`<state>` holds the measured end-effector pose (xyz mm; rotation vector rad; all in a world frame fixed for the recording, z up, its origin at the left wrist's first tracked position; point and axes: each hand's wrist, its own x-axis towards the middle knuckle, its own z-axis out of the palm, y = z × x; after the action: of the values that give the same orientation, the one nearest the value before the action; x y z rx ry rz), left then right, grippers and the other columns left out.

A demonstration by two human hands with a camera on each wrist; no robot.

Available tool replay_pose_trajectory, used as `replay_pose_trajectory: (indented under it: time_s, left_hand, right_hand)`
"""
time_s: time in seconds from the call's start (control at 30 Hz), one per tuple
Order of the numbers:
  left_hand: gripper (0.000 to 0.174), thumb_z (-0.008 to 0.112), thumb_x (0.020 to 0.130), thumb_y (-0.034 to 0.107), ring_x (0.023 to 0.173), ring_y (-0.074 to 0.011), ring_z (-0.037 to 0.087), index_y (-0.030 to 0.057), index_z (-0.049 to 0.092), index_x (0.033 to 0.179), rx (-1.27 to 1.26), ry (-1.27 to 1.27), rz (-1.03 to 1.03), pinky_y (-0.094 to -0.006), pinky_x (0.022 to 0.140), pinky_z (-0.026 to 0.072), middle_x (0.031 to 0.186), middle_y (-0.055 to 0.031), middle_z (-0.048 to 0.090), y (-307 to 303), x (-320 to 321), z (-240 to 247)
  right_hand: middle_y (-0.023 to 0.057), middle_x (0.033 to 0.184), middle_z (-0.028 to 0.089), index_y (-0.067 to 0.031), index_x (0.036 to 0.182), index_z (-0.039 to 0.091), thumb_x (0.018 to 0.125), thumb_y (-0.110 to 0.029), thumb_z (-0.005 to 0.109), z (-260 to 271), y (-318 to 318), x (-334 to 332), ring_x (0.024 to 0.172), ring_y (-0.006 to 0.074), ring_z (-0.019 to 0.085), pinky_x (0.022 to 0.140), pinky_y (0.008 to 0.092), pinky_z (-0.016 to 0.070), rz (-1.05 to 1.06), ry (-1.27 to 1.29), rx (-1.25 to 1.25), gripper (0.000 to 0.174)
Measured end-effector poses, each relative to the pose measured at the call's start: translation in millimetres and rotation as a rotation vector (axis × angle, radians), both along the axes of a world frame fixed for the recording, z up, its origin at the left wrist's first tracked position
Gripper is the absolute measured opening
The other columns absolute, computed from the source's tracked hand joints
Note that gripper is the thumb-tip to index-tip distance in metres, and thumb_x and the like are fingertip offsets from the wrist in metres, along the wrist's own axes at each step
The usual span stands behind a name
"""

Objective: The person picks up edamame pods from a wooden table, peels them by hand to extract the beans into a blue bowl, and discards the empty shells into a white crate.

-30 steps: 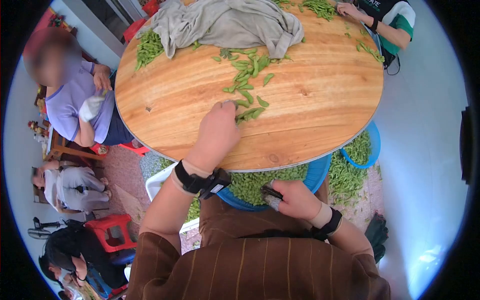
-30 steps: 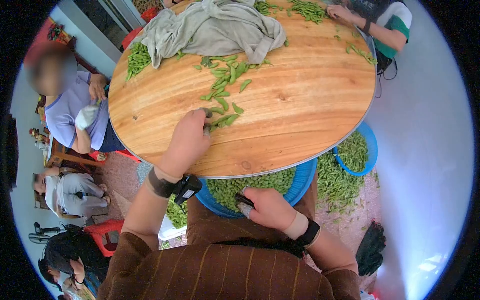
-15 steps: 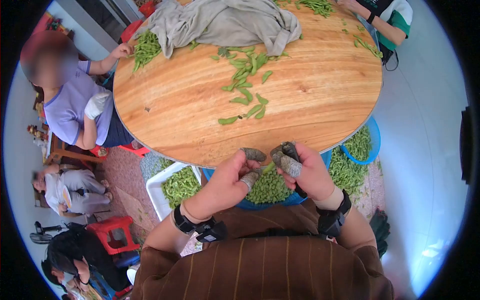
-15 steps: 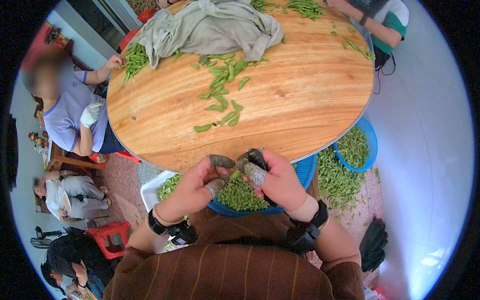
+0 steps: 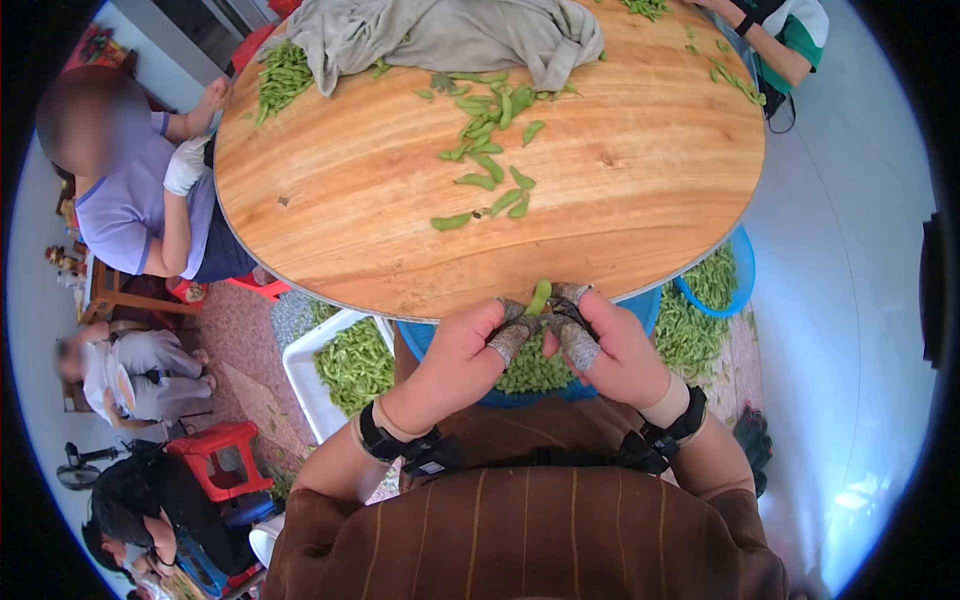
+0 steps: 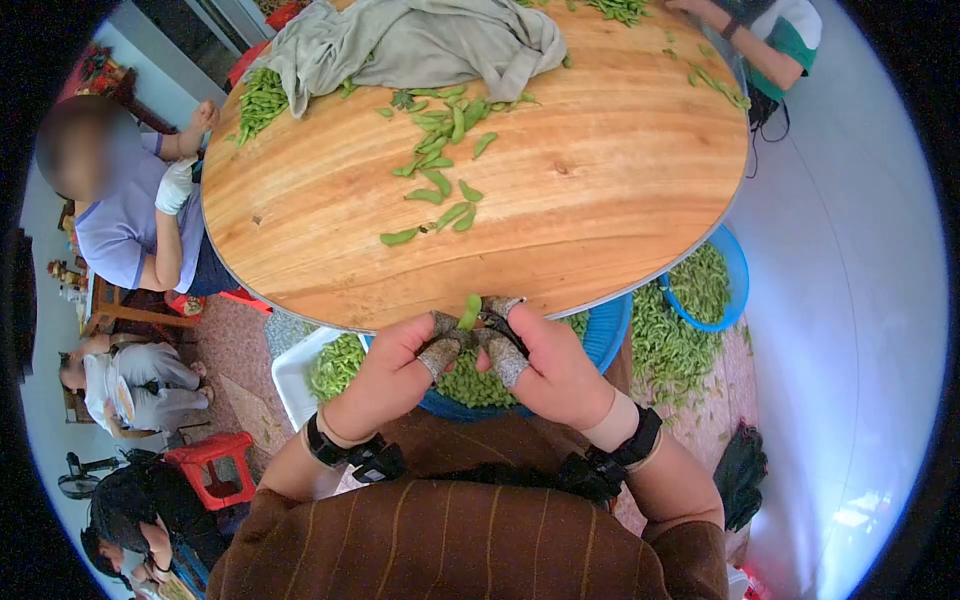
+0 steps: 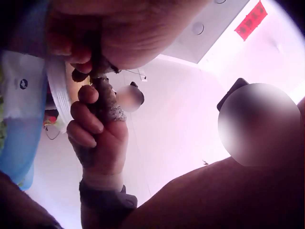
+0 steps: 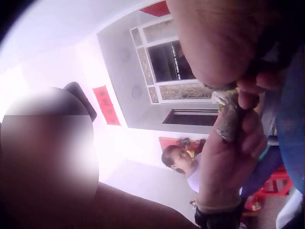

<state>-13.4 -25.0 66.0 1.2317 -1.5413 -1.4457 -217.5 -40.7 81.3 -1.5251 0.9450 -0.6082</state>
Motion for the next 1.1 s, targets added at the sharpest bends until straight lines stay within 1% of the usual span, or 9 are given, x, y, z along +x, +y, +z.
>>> replay_pose_trajectory:
  time_s: [0.3, 0.4, 0.47, 0.57, 0.8, 0.87, 0.97, 1.03, 1.1]
  left_hand:
    - [0.012, 0.058, 0.082, 0.005, 0.064, -0.0211, 0.054, -0.0007, 0.057, 0.091, -0.722, -0.683, -0.088, -0.0348, 0.059, 0.0444, 0.070, -0.0130, 0.054, 7, -2, 6]
    - [0.011, 0.056, 0.087, 0.009, 0.056, -0.0156, 0.049, 0.0005, 0.057, 0.093, -0.059, -0.018, -0.138, -0.0317, 0.052, 0.0415, 0.065, -0.0070, 0.051, 6, 6, 4]
    - [0.013, 0.052, 0.093, 0.015, 0.053, -0.0095, 0.045, 0.0031, 0.057, 0.095, 0.603, 0.887, -0.269, -0.0254, 0.049, 0.0374, 0.065, -0.0017, 0.050, 7, 9, 4]
    - [0.017, 0.050, 0.095, 0.020, 0.054, -0.0073, 0.044, 0.0049, 0.058, 0.095, 0.628, 0.955, -0.316, -0.0216, 0.049, 0.0343, 0.067, -0.0006, 0.052, 8, 8, 1]
    - [0.009, 0.049, 0.092, 0.009, 0.058, -0.0102, 0.049, 0.0037, 0.056, 0.089, 0.279, 0.165, -0.161, -0.0238, 0.052, 0.0382, 0.069, 0.0003, 0.053, 5, 14, 9]
    - [0.006, 0.051, 0.089, 0.006, 0.061, -0.0091, 0.049, 0.0042, 0.057, 0.087, -0.418, -0.259, -0.161, -0.0233, 0.054, 0.0392, 0.070, 0.0018, 0.053, 5, 15, -3]
    - [0.008, 0.050, 0.088, 0.006, 0.060, -0.0094, 0.049, 0.0046, 0.058, 0.088, -0.559, -0.415, -0.161, -0.0224, 0.053, 0.0381, 0.070, 0.0010, 0.053, 7, 16, -2]
    - [0.009, 0.049, 0.089, 0.007, 0.060, -0.0104, 0.050, 0.0040, 0.058, 0.090, -0.167, -0.163, -0.248, -0.0229, 0.052, 0.0378, 0.069, -0.0002, 0.053, 5, 23, 15]
    - [0.012, 0.047, 0.090, 0.008, 0.060, -0.0115, 0.050, 0.0034, 0.058, 0.091, 0.224, 0.096, -0.326, -0.0235, 0.052, 0.0375, 0.069, -0.0014, 0.054, 5, 25, 14]
  right_hand:
    - [-0.0009, 0.071, 0.052, -0.0086, 0.118, 0.050, 0.090, -0.005, 0.044, -8, -1, 2, 0.052, 0.0070, 0.046, 0.045, 0.0209, 0.0379, -0.006, -0.313, 0.460, 0.029]
    - [-0.0011, 0.069, 0.049, -0.0111, 0.122, 0.048, 0.094, -0.009, 0.041, 9, 3, -1, 0.047, 0.0038, 0.036, 0.039, 0.0182, 0.0292, -0.005, -0.549, 0.838, 0.028]
    - [-0.0011, 0.070, 0.049, -0.0110, 0.121, 0.048, 0.095, -0.009, 0.040, 13, 4, -1, 0.047, 0.0039, 0.037, 0.039, 0.0184, 0.0299, 0.047, -0.619, 0.899, 0.028]
    - [-0.0012, 0.070, 0.049, -0.0108, 0.122, 0.048, 0.096, -0.010, 0.040, 13, 4, -1, 0.048, 0.0039, 0.037, 0.040, 0.0183, 0.0313, 0.088, -0.662, 0.922, 0.027]
    - [-0.0016, 0.071, 0.050, -0.0095, 0.122, 0.047, 0.093, -0.012, 0.045, 0, 6, 5, 0.049, 0.0047, 0.042, 0.042, 0.0194, 0.0365, 0.049, -0.324, 0.393, 0.029]
    - [-0.0012, 0.069, 0.049, -0.0095, 0.120, 0.048, 0.093, -0.015, 0.046, -6, 8, 8, 0.048, 0.0043, 0.041, 0.042, 0.0191, 0.0359, 0.019, -0.240, 0.286, 0.028]
    - [-0.0010, 0.069, 0.048, -0.0089, 0.118, 0.049, 0.093, -0.018, 0.047, -12, 5, 5, 0.048, 0.0041, 0.042, 0.042, 0.0188, 0.0363, 0.044, -0.072, 0.019, 0.026]
    - [-0.0013, 0.070, 0.049, -0.0084, 0.117, 0.049, 0.093, -0.017, 0.048, -7, 5, 1, 0.050, 0.0044, 0.044, 0.041, 0.0188, 0.0372, 0.097, 0.014, -0.137, 0.025]
    - [0.0000, 0.068, 0.048, -0.0083, 0.115, 0.049, 0.093, -0.017, 0.048, 13, 8, -3, 0.048, 0.0046, 0.042, 0.040, 0.0198, 0.0368, 0.218, -0.361, 0.521, 0.024]
